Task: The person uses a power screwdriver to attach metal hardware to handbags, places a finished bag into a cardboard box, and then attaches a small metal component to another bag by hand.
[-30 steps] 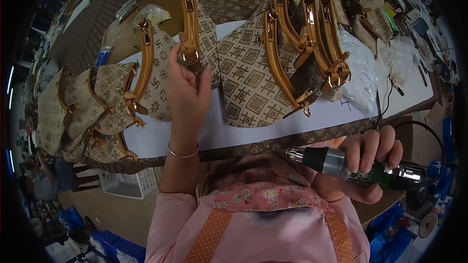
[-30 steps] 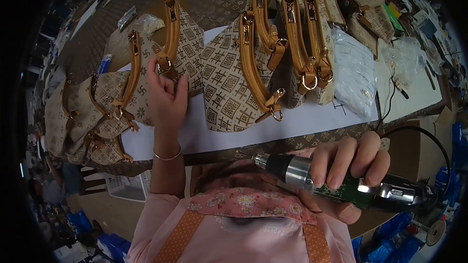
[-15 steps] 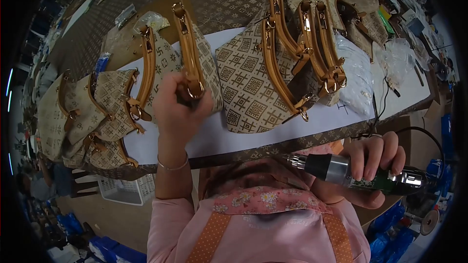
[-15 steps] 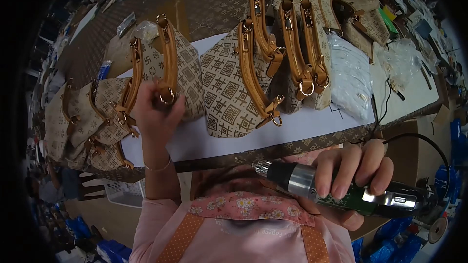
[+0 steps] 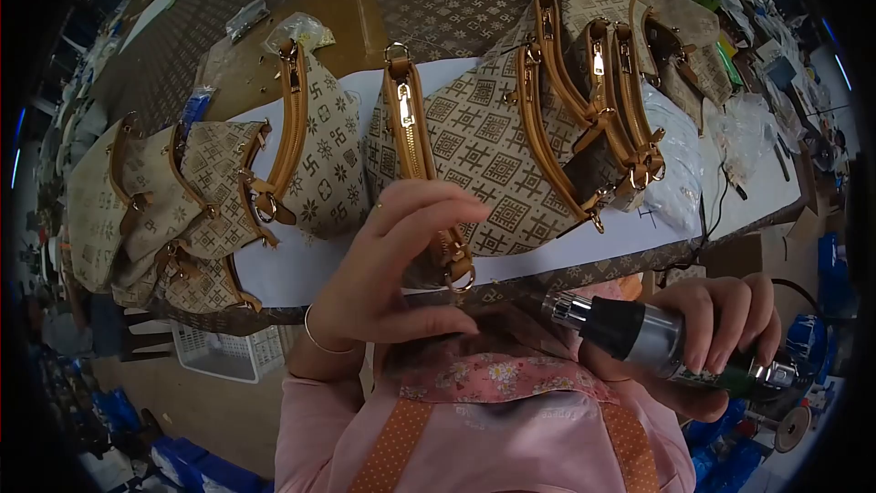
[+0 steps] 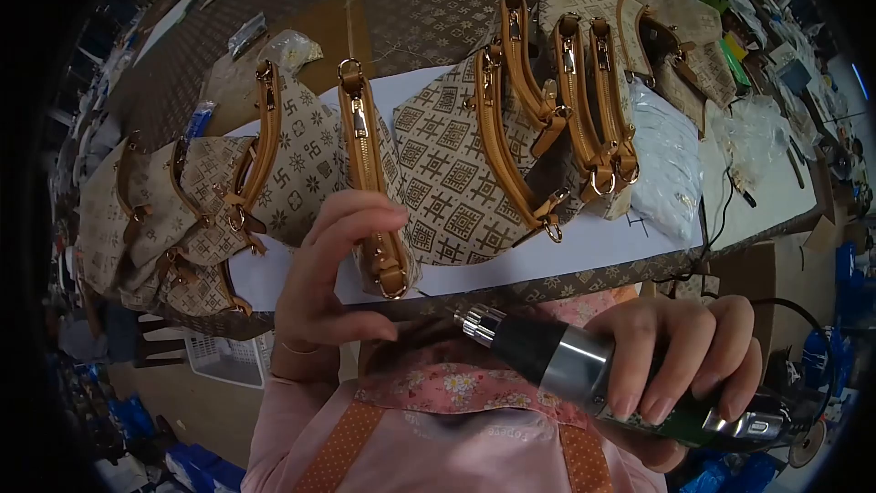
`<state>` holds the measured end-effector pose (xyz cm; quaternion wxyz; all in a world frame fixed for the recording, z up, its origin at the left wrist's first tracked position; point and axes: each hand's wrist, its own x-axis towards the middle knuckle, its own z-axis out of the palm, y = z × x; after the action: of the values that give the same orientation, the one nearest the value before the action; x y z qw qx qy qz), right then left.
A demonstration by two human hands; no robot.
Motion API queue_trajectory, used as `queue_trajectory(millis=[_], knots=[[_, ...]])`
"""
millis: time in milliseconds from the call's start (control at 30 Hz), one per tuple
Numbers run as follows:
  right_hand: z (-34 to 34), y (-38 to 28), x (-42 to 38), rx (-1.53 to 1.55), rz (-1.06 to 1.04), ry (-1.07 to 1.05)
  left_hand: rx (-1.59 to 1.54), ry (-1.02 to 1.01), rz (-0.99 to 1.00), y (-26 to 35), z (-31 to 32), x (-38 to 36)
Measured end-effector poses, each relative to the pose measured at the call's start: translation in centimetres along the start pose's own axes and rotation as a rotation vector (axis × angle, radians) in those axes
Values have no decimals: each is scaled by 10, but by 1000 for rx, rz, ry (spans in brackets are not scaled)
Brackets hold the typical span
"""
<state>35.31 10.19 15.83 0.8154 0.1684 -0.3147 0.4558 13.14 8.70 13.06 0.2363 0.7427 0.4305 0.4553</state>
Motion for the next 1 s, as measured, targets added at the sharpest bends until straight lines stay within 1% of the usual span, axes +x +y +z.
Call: queue_trajectory(millis=[33,67,200,267,300,367,500,567,700,867,1000], knots=[[1,2,-1,7,-40,-4,-218,-68,-28,-4,-5,-1],[2,4,-2,8,-35,-8,-436,-136,-55,-7,-8,-2],[3,8,-6,-15,-71,-56,-458,-137,-19,-18,2,-5],[4,8,-8,-35,-69,-65,-599,13,-156,-15,11,-9],[5,9,-9,-54,-71,-67,-600,16,-156,-15,14,-10],[6,12,-9,-71,-72,-70,-771,49,-260,-16,17,-11],[7,15,-11,-71,-97,-94,-844,45,-295,-16,21,-11],[6,15,-11,-72,-94,-110,-833,89,-397,-9,21,-10],[-1,12,-12,-69,-60,-154,-775,39,-345,-13,21,-9],[0,16,-12,-50,-57,-155,-768,69,-307,-17,25,-10],[1,17,-14,-53,-106,-165,-785,87,-313,-15,27,-9]])
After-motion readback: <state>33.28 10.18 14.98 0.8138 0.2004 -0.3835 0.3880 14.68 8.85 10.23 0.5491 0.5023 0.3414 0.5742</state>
